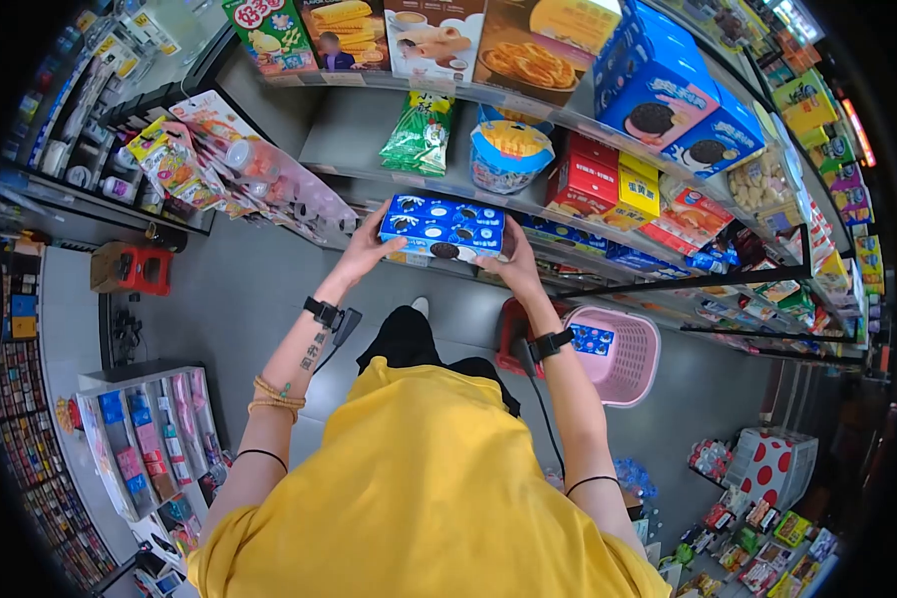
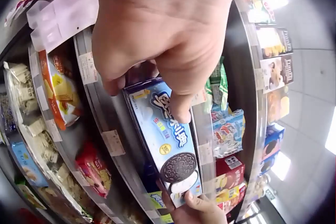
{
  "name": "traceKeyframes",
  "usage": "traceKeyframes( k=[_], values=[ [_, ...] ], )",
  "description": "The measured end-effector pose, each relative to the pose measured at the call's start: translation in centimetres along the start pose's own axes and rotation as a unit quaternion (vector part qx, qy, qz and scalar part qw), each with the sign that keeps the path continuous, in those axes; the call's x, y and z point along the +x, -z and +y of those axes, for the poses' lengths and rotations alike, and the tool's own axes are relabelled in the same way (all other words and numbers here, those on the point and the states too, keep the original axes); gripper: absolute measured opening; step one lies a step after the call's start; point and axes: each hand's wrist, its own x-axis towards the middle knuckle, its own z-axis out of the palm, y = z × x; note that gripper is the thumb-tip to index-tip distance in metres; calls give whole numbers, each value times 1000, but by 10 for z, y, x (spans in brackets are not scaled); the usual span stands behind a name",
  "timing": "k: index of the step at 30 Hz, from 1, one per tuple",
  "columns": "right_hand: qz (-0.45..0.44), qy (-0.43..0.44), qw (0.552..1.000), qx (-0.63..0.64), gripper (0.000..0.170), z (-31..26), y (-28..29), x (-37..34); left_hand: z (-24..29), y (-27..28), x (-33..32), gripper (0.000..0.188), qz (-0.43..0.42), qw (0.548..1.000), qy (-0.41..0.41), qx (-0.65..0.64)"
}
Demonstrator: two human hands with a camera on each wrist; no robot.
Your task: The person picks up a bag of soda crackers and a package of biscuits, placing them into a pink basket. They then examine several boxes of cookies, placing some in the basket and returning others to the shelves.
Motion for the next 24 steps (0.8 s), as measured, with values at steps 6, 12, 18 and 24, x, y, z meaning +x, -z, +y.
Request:
traceKeyframes(
  k=[6, 12, 18, 24],
  values=[
    [32, 38, 991, -123, 90, 42, 4, 50, -11, 28, 51, 86, -35, 985, -27, 164],
    [49, 63, 981, -176, 58, 32, 5, 77, -52, 45, 112, 53, -58, 981, -39, 179],
    [46, 17, 926, -374, 48, 58, 33, 104, -43, 33, 136, 39, -80, 977, -31, 197],
    [76, 3, 868, -491, 48, 75, 30, 114, -40, 27, 138, 41, -68, 974, -5, 218]
  ],
)
